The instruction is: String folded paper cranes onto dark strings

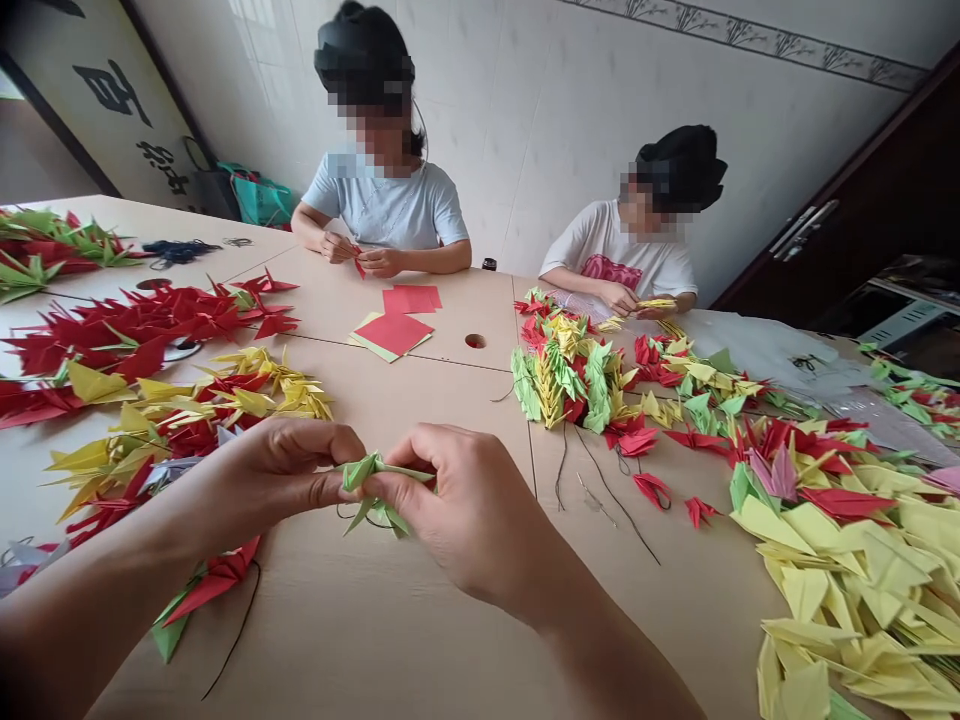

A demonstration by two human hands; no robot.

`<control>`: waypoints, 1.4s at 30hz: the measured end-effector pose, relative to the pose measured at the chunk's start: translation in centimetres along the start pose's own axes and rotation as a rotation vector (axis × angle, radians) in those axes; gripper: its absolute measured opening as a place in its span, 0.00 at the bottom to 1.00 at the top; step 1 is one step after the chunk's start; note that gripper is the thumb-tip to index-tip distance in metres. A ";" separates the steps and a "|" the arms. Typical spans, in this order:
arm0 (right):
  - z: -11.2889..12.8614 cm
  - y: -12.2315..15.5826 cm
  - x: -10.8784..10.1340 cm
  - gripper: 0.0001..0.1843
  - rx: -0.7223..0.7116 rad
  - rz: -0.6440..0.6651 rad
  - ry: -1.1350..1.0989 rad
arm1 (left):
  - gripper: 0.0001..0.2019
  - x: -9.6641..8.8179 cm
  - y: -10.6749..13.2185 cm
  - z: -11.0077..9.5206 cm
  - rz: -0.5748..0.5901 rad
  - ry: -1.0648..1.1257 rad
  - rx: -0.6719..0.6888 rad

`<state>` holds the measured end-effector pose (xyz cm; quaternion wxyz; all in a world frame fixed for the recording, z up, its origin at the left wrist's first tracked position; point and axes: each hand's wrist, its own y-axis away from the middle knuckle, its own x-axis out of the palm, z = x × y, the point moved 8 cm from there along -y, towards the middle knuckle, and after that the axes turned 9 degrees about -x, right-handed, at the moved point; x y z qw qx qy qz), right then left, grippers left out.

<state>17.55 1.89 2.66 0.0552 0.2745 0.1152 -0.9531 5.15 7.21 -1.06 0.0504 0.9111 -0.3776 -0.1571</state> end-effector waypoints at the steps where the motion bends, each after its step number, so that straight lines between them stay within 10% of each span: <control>1: -0.1 0.0 0.0 0.14 0.003 0.000 -0.008 | 0.12 0.0 0.0 0.0 -0.003 0.004 0.002; 14: -0.1 -0.1 -0.1 0.09 -0.005 -0.016 -0.006 | 0.10 0.4 -0.5 -0.3 0.062 0.264 0.077; 25: 4.3 1.2 1.7 0.11 -0.574 -0.264 0.939 | 0.10 1.2 -0.7 0.0 0.161 0.243 0.094; 42: 3.8 1.0 0.3 0.08 -0.501 -0.267 0.752 | 0.18 0.8 -0.7 0.4 0.205 0.346 0.042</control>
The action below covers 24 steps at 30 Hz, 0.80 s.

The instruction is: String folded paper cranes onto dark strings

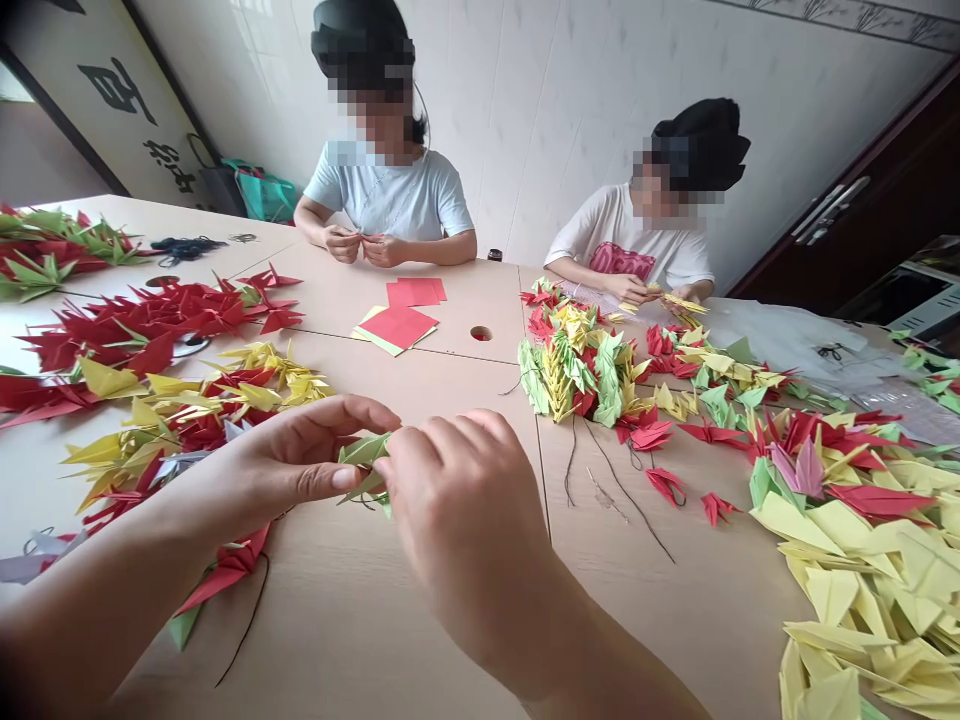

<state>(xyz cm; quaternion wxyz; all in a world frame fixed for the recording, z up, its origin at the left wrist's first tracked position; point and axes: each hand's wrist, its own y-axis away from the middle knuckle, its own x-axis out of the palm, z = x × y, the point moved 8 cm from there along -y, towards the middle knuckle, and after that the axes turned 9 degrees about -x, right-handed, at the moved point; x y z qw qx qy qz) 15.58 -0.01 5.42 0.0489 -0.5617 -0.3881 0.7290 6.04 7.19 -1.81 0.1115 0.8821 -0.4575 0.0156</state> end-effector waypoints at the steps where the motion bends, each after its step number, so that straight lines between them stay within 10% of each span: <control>1: -0.5 0.0 -0.1 0.07 0.044 -0.001 -0.055 | 0.18 -0.1 0.0 0.1 -0.001 0.034 -0.005; 9: -3.9 1.0 1.7 0.07 0.471 0.184 -0.527 | 0.12 0.3 0.3 -0.4 -0.075 -0.059 -0.014; 24: -3.9 2.4 5.8 0.10 0.641 0.396 -1.188 | 0.16 0.9 0.7 -0.1 -0.045 -0.096 -0.089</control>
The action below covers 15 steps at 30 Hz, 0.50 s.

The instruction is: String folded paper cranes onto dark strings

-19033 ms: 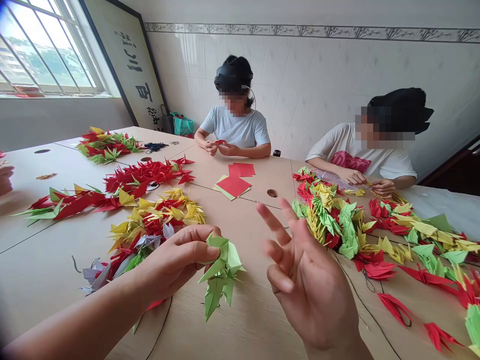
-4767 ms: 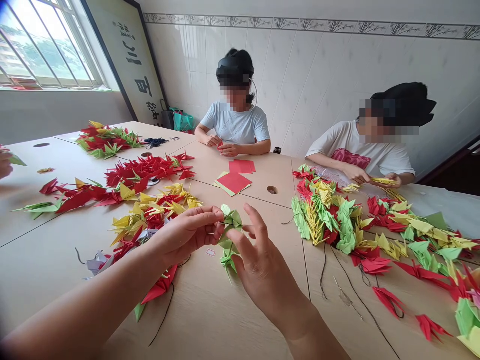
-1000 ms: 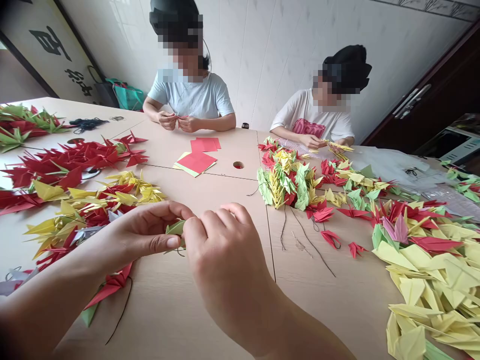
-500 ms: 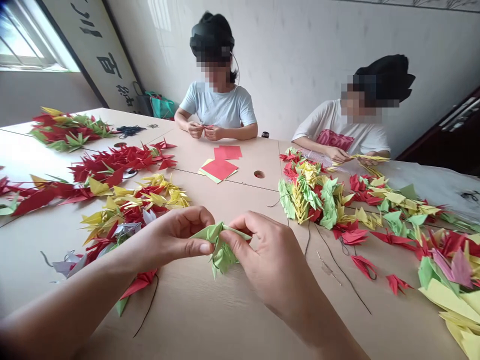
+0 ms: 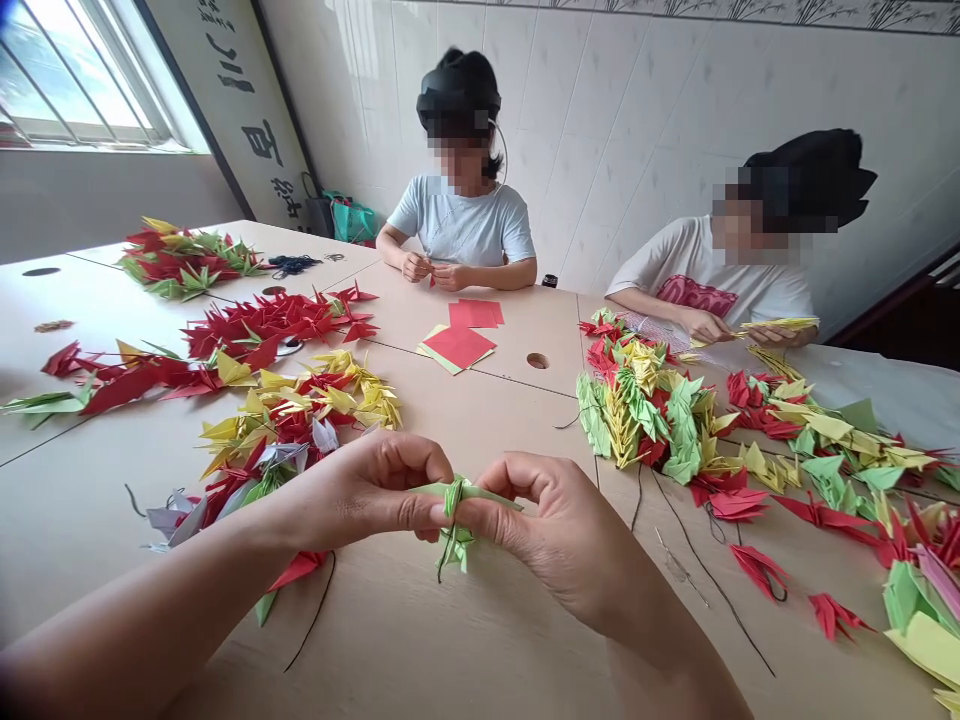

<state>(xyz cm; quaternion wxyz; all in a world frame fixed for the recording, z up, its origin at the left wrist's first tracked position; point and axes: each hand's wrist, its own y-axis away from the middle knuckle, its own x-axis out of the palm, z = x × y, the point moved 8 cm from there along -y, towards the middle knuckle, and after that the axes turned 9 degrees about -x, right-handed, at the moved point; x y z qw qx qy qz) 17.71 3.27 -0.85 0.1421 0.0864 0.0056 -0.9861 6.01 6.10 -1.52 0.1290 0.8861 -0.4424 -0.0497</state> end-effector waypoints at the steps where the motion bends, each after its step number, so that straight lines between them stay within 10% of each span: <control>1: 0.1 0.0 0.0 0.10 -0.011 0.002 0.004 | 0.17 0.1 0.0 0.0 0.004 0.008 0.002; 15: -0.6 -0.5 0.2 0.15 -0.032 -0.029 -0.218 | 0.09 0.3 1.0 -2.2 -0.050 0.059 0.306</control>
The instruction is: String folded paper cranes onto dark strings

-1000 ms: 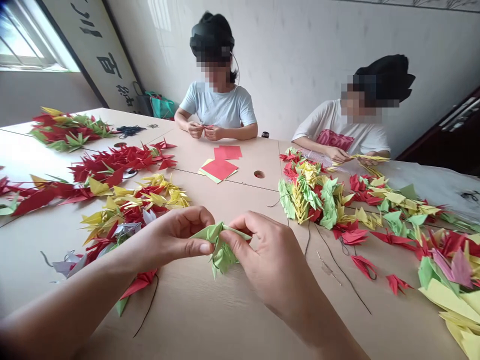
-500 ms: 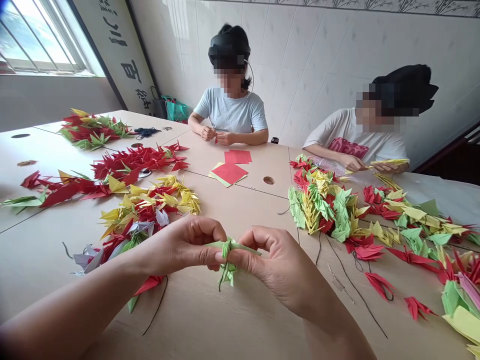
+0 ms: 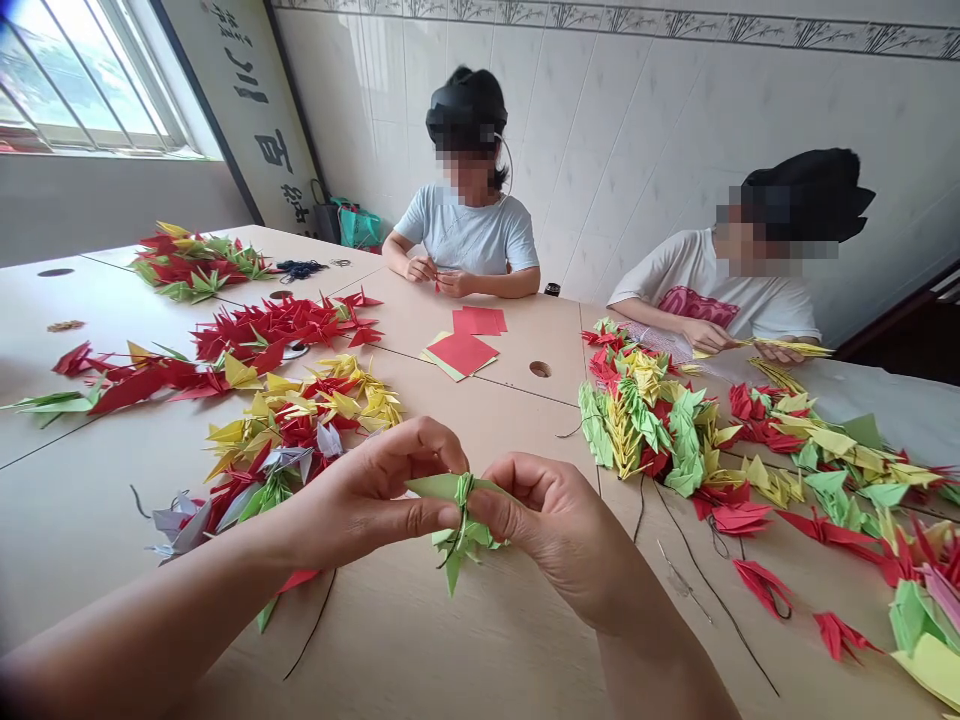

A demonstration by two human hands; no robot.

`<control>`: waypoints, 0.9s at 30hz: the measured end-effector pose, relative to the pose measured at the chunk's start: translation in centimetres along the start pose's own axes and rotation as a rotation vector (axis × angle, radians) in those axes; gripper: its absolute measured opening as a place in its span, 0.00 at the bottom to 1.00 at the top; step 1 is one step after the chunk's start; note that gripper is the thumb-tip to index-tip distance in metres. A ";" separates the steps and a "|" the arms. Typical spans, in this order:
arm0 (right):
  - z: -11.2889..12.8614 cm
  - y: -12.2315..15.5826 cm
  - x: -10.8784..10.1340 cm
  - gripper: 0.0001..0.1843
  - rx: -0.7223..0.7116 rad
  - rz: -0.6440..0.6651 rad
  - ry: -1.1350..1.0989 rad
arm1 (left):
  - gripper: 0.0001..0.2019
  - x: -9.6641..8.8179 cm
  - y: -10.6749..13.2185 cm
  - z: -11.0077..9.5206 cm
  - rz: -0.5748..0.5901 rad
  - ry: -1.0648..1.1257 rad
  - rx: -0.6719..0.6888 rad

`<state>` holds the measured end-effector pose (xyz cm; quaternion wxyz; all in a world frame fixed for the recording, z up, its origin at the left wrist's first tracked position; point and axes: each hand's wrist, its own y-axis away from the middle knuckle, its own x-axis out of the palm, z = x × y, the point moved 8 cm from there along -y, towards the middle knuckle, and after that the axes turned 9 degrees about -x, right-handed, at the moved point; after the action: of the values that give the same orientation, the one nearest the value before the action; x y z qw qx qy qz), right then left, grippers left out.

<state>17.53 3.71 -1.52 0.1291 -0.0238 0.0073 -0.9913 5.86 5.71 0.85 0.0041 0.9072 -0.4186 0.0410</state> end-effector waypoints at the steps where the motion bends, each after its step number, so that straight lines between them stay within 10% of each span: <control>1: 0.0 0.0 0.1 0.16 0.001 0.005 -0.008 | 0.09 0.0 0.0 -0.1 0.000 -0.026 0.010; 27: -0.1 0.0 0.8 0.18 0.002 0.099 -0.027 | 0.14 0.0 -0.5 1.6 0.071 0.172 -0.123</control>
<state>16.77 3.55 -1.54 0.1780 -0.0367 0.0059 -0.9833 6.34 6.00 -0.72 0.0944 0.8831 -0.4502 0.0930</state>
